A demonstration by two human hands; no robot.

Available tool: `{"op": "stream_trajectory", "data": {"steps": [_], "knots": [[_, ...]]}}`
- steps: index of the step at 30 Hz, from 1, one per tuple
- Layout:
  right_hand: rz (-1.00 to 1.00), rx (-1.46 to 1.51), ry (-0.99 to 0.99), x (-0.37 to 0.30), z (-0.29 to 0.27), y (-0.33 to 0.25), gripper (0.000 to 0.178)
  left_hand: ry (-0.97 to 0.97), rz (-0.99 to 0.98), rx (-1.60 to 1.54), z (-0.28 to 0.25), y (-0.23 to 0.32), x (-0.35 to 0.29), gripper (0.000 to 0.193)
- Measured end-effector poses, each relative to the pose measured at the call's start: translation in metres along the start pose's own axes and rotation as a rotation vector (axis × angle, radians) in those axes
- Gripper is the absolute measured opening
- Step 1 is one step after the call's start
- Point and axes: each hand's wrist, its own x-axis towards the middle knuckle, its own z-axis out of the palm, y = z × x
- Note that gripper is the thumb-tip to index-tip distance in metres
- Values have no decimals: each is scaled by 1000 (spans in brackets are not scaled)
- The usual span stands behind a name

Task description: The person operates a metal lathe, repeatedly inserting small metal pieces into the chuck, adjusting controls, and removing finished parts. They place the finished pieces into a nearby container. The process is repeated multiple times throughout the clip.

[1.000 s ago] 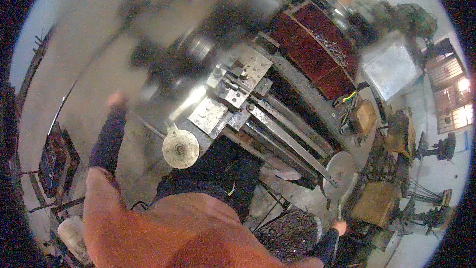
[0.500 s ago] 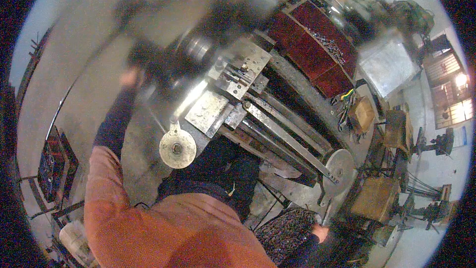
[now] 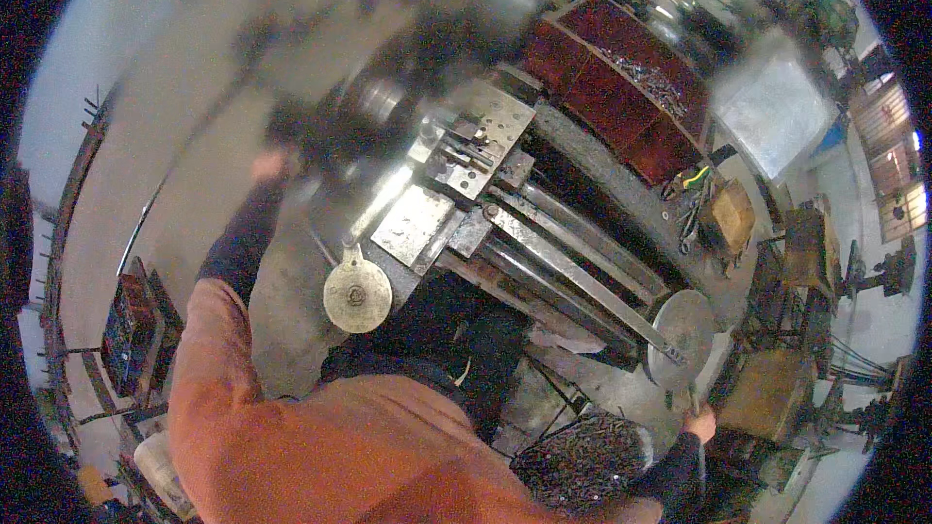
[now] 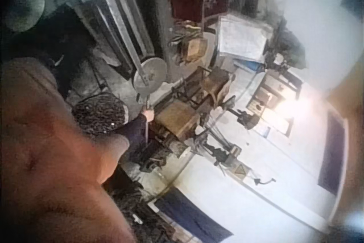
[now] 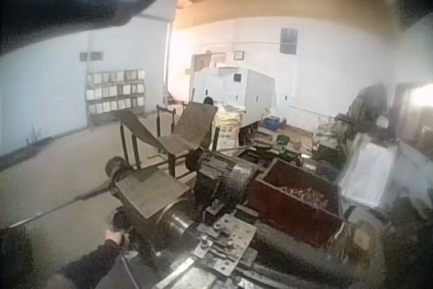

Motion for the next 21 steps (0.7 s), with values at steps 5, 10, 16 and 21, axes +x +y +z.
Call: {"op": "stream_trajectory", "data": {"steps": [5, 10, 16, 21], "knots": [[155, -123, -137, 33, -1, -11, 38, -80, 67, 49, -8, -5, 3, 18], [237, -23, 199, -20, -2, -25, 71, -229, -28, -178, -5, -17, 17, 34], [230, 423, 191, -112, 10, -84, 67, -161, 210, 426, -93, -108, 117, 47], [197, 382, 104, -169, 29, -82, 49, -408, 589, 1339, -38, -72, 50, 43]]}}
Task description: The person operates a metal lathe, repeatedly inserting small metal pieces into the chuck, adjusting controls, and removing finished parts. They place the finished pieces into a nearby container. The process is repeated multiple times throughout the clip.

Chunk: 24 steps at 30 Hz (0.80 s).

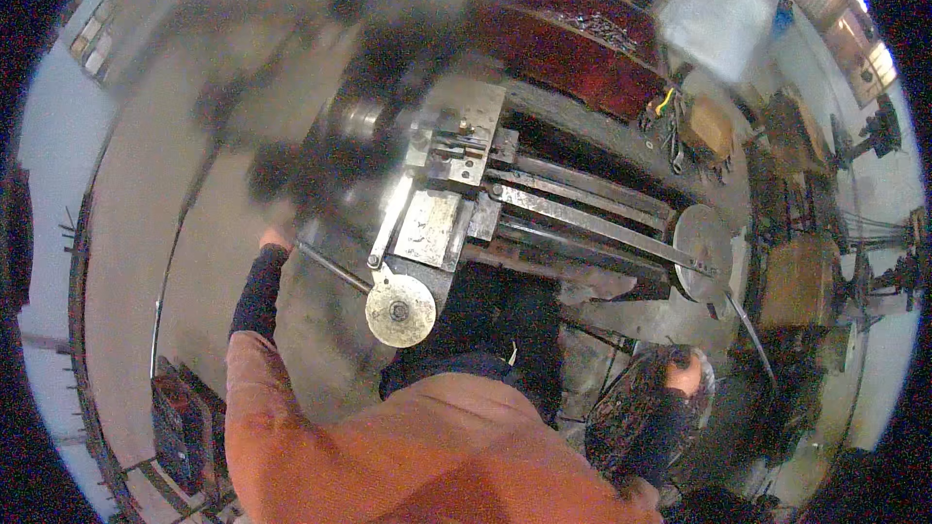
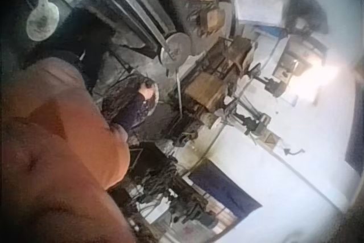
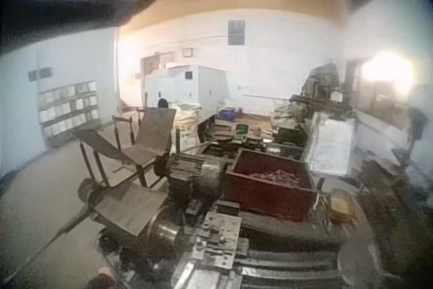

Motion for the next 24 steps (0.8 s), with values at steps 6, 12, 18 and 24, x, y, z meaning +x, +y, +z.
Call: {"op": "stream_trajectory", "data": {"steps": [6, 12, 18, 24], "knots": [[-32, 39, -78, -1, -23, -62, 29, 149, -389, -157, 52, 24, 6, 45], [-226, 142, -45, 28, -50, -104, 31, 26, -260, -71, 74, 0, 16, 35], [-465, 339, 7, 68, -93, -193, 30, -146, -57, 102, 33, -14, 7, 28], [-1054, 627, -62, 85, -122, -387, 34, -158, 2, -51, 13, -34, -14, 34]]}}
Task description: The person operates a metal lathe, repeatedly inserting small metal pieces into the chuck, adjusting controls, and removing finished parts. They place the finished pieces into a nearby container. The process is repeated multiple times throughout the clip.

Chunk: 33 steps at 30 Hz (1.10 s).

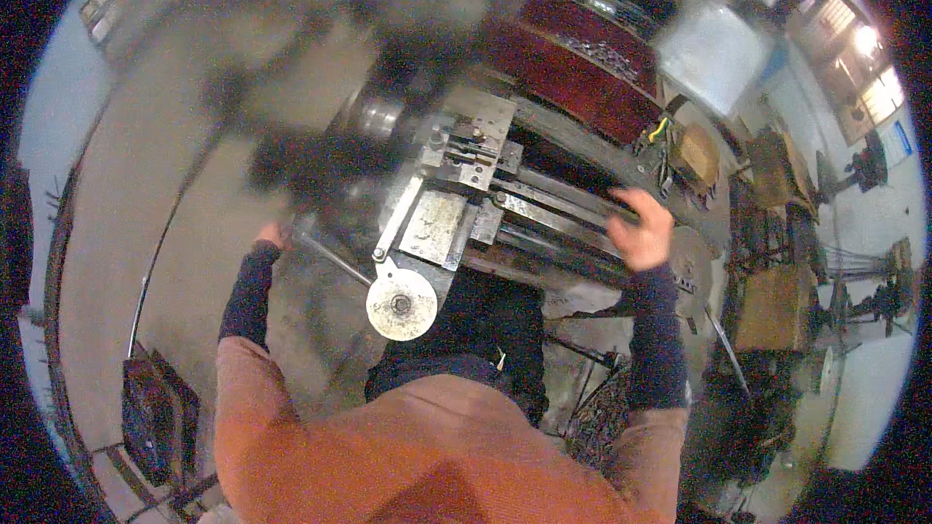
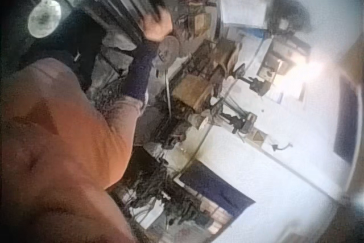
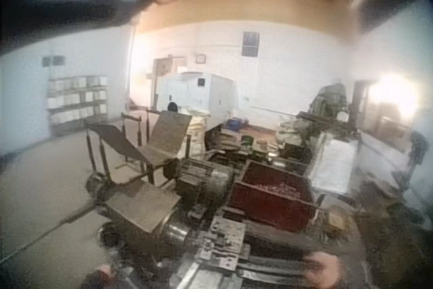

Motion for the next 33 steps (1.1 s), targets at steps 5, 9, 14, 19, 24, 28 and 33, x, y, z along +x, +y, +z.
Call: {"op": "stream_trajectory", "data": {"steps": [5, 9, 14, 19, 24, 28, 33], "knots": [[-423, 159, -113, 111, 86, -94, 30, 514, 24, 24, -134, -22, -63, 31], [-386, -88, -330, 153, 166, -134, 23, 783, -81, 123, -214, -105, -108, 34], [-198, -183, -487, 166, 187, -152, 20, 534, -565, 171, -173, -138, -141, 44], [-272, -148, -486, 163, 194, -144, 19, 488, -581, 39, -168, -56, -184, 47], [-271, -182, -426, 163, 191, -138, 20, 571, -572, 150, -153, 38, -210, 39], [-357, -302, -357, 157, 177, -135, 26, 654, -558, 94, -150, 16, -209, 30], [-679, -105, 202, 167, 87, -66, 12, 745, -525, 133, -147, 25, -212, 27]]}}
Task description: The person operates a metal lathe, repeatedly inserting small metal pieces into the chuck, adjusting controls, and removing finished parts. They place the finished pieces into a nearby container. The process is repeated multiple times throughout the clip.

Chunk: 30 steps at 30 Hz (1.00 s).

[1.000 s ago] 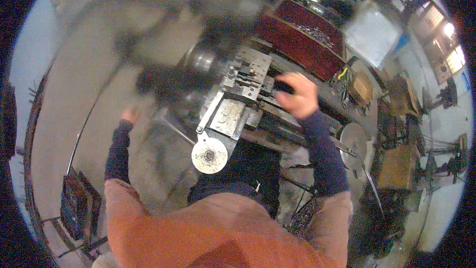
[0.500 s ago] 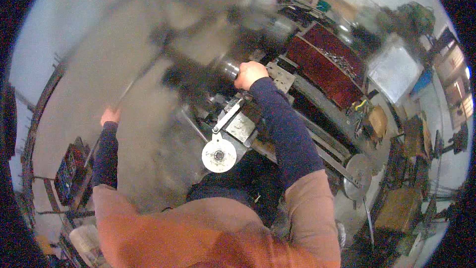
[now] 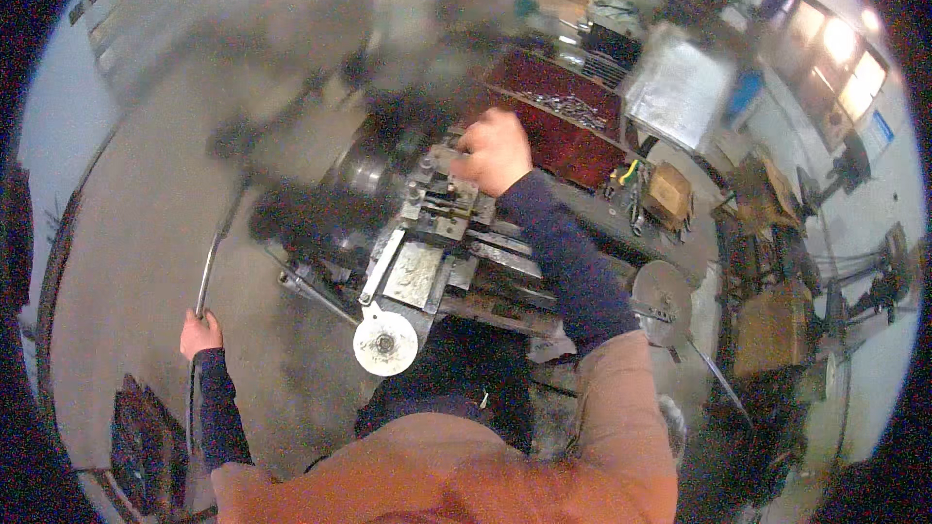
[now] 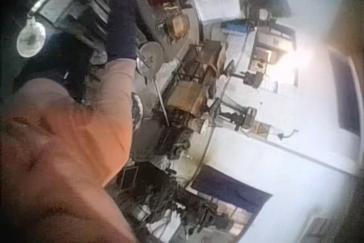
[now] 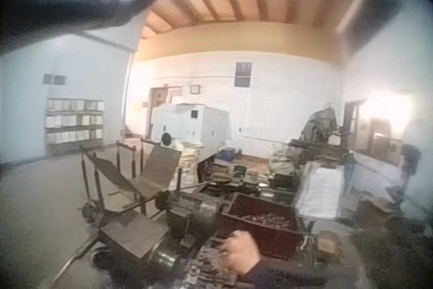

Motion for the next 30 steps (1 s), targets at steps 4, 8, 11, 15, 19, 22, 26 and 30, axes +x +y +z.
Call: {"op": "stream_trajectory", "data": {"steps": [4, 8, 11, 15, 19, 22, 26, 30], "knots": [[375, -340, -152, -22, -55, 68, 39, 14, 27, -15, -3, 6, -2, 24], [488, -302, 15, -62, -92, 78, 45, 93, 107, 8, 6, -1, -3, 28], [541, -333, -17, -114, -117, 78, 44, -80, 58, -18, -1, 5, 3, 29], [671, -304, -87, -204, -173, 47, 40, 91, 526, -44, -9, 14, 3, 41], [979, -409, -301, -287, -231, -3, 36, -289, 748, -666, -23, 83, -9, 36], [1000, -541, -397, -341, -277, -41, 35, -347, 984, -738, -7, 143, -21, 31], [1659, -348, -380, -399, -330, -115, 39, -696, 1018, -871, 26, 207, -43, 33], [1723, -279, -488, -445, -320, -179, 36, -1011, 1012, -719, 79, 206, -37, 40]]}}
